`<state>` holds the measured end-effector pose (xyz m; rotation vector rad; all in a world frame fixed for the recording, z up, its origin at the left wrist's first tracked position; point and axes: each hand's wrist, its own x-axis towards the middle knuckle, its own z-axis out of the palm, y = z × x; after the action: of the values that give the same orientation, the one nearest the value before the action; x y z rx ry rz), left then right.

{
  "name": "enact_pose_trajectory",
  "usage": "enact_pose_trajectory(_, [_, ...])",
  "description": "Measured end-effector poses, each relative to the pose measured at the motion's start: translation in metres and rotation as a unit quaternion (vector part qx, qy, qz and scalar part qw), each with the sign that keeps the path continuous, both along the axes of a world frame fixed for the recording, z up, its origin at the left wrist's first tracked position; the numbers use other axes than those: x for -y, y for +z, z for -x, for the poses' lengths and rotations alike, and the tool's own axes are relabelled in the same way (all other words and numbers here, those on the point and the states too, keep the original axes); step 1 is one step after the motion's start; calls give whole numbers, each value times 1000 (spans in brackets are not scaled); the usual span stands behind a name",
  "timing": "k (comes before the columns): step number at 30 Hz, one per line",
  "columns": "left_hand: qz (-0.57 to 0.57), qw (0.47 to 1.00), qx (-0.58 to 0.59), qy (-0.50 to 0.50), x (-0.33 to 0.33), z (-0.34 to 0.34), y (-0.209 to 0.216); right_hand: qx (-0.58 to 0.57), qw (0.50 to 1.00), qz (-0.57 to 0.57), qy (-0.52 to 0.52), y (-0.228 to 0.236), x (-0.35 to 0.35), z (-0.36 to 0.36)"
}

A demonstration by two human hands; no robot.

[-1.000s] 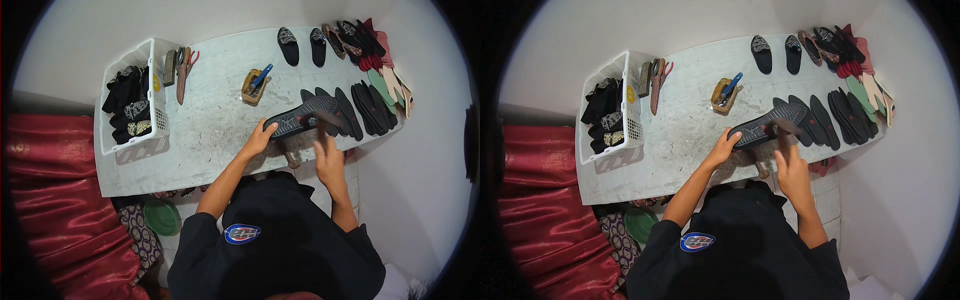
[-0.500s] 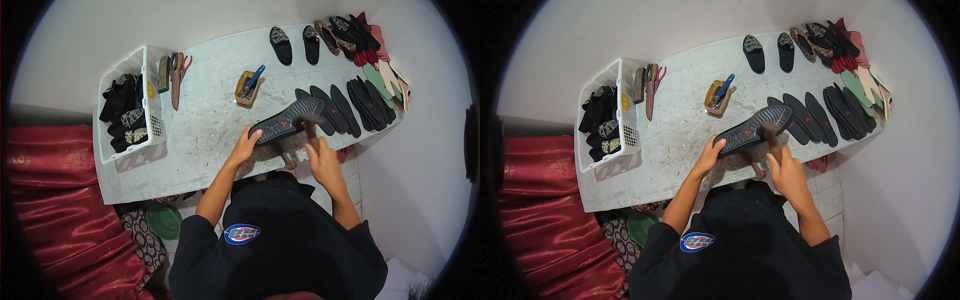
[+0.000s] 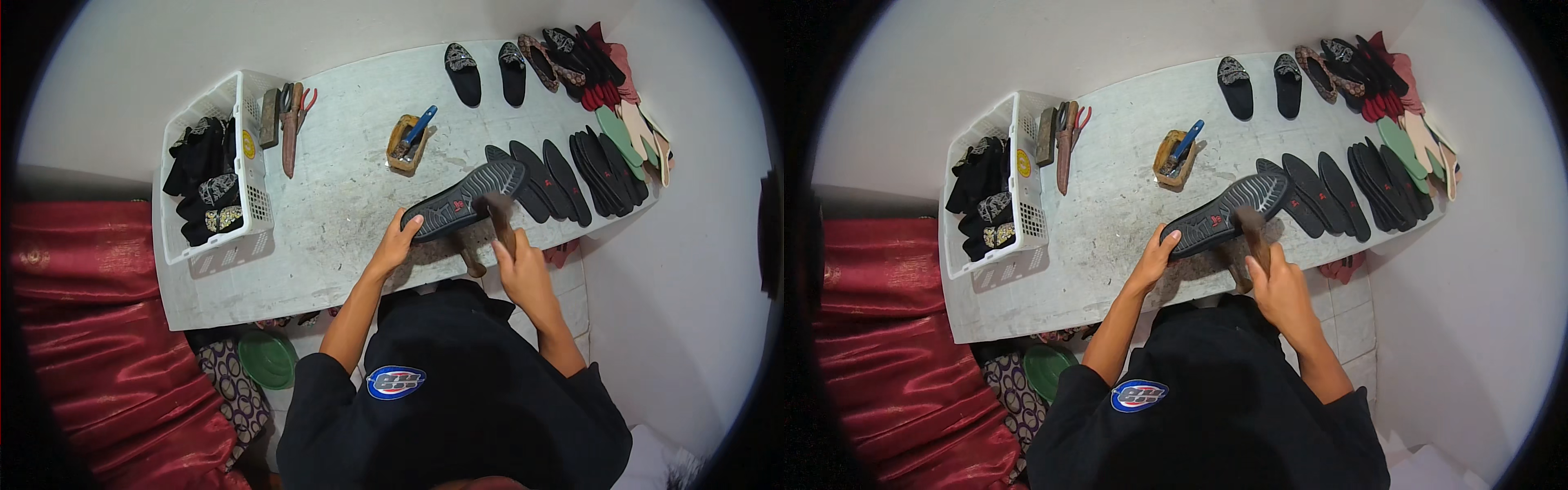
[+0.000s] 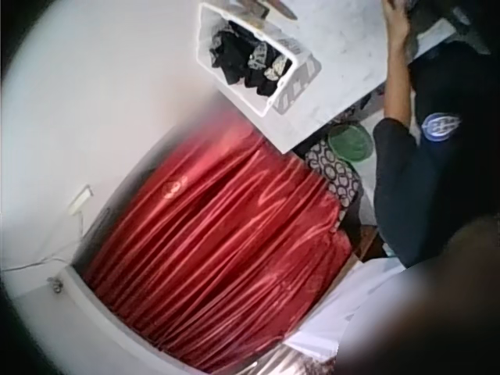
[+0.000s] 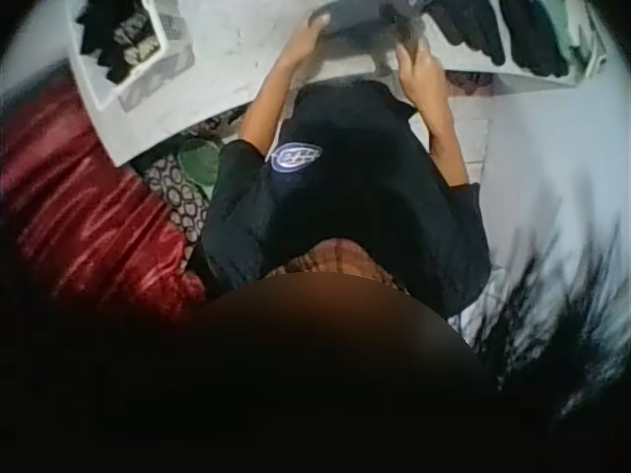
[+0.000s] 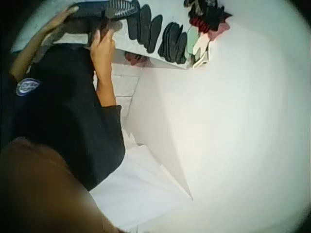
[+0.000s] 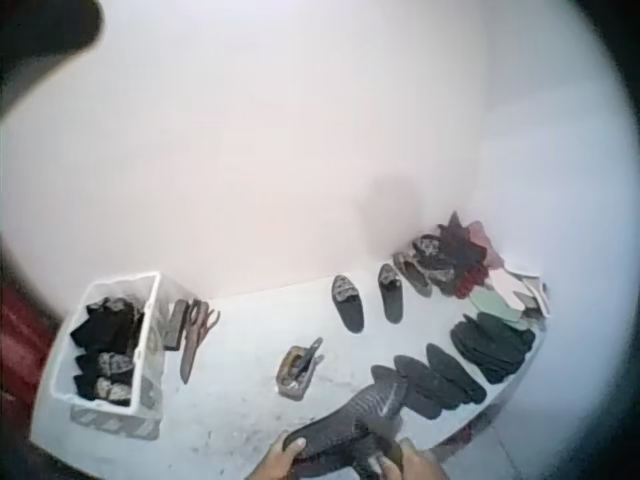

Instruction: The person applies adhesive to a shoe sole using a brush, attaches the sole to the shoe upper, and hammers the sole to secure the bond.

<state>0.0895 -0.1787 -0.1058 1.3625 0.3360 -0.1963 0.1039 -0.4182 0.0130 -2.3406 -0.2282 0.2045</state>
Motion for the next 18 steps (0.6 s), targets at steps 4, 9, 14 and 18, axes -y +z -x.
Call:
enact_pose_trajectory(4, [-25,1000,-9,-5,-7,10,-1,-32,999,-7,12,24,0,-15])
enact_pose_trajectory(9, [-24,1000,-13,9,-8,9,2,-11,996,-91,-21,50,1,-16])
enact_pose_trajectory(14, [-28,999,-17,-7,-18,14,-4,37,995,-93,-17,-3,6,-9])
enact_pose_trajectory(18, [-36,999,-20,-6,-25,20,-12,-15,1000,-21,4,22,2,-24])
